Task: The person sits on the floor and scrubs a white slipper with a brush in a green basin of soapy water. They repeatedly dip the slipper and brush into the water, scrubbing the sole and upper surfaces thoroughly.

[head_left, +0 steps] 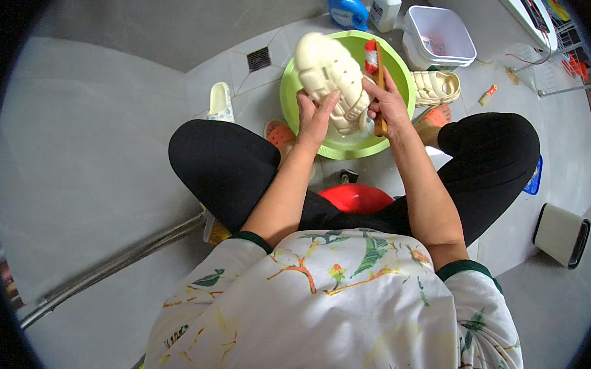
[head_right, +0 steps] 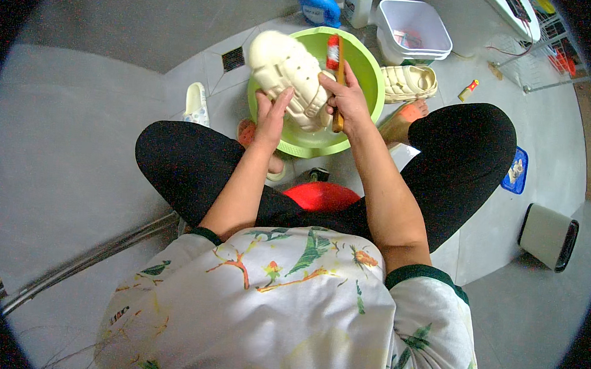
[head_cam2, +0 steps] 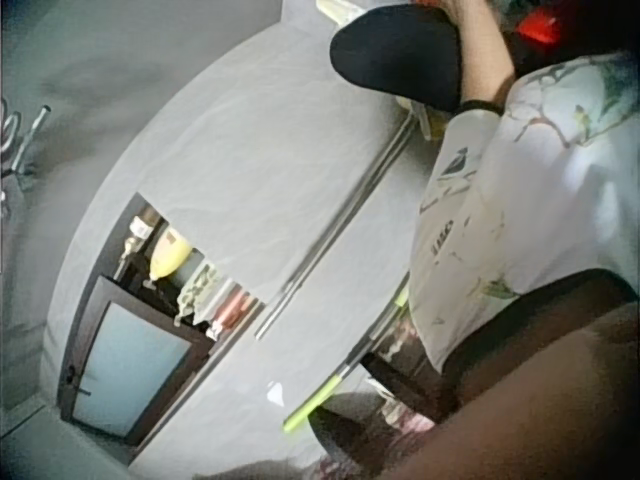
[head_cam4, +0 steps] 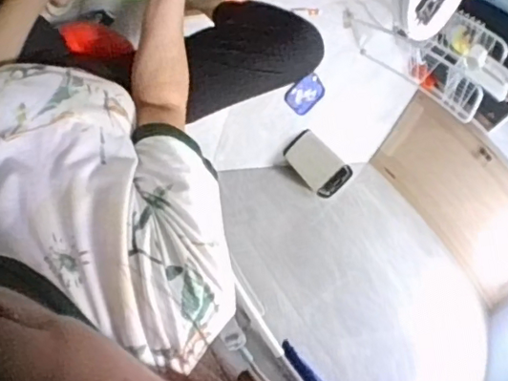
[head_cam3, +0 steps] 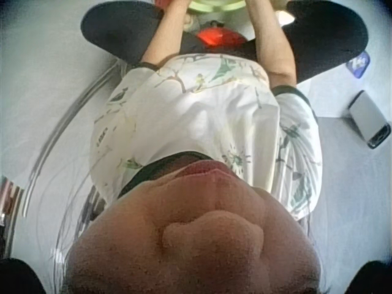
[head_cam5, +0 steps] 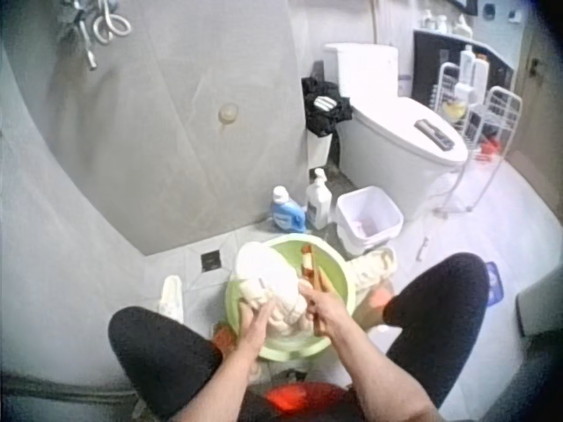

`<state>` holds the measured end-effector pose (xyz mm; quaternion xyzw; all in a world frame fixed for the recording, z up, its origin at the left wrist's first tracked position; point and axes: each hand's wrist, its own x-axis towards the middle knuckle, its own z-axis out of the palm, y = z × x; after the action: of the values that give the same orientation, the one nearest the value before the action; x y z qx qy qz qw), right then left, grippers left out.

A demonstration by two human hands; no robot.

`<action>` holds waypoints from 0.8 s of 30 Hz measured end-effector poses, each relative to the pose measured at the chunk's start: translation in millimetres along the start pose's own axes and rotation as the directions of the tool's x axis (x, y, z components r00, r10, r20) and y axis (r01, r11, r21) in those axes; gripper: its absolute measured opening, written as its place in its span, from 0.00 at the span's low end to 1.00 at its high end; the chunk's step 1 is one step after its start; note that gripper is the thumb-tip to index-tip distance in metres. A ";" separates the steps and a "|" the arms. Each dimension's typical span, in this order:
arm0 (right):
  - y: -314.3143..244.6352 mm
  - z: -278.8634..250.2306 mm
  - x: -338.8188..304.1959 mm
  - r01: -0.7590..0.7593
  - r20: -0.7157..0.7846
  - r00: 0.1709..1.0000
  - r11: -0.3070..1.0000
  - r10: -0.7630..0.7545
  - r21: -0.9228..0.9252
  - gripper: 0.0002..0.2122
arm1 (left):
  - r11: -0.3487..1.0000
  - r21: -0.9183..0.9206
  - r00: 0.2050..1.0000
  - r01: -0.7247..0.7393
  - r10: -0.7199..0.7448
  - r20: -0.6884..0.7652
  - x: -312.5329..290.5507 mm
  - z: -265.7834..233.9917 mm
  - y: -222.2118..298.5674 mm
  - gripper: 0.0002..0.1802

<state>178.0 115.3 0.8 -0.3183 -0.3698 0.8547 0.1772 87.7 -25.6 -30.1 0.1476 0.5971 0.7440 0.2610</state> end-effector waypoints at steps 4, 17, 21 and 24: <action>1.4 -0.4 0.6 0.045 0.032 0.999 0.993 -0.042 -0.107 0.41 | 0.982 0.041 0.983 -0.183 0.184 -0.023 7.8 0.5 24.2 0.43; -8.2 2.6 -7.1 0.151 0.032 0.988 0.918 -0.150 -0.368 0.41 | 0.989 0.103 0.993 -0.106 0.100 0.067 15.3 -18.8 63.9 0.45; -8.4 1.3 -6.8 0.222 0.087 0.975 0.878 -0.205 -0.424 0.42 | 0.986 0.134 0.990 -0.096 0.081 0.116 19.8 -25.4 59.4 0.44; -8.5 4.2 -9.7 0.317 0.140 0.948 0.886 -0.285 -0.340 0.42 | 0.999 -0.003 0.995 0.050 -0.050 0.088 16.2 -21.8 62.9 0.44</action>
<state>182.9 113.5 13.3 -0.2470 -0.5714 0.7479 0.2306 49.5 -43.7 23.8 0.1643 0.5865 0.7317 0.3059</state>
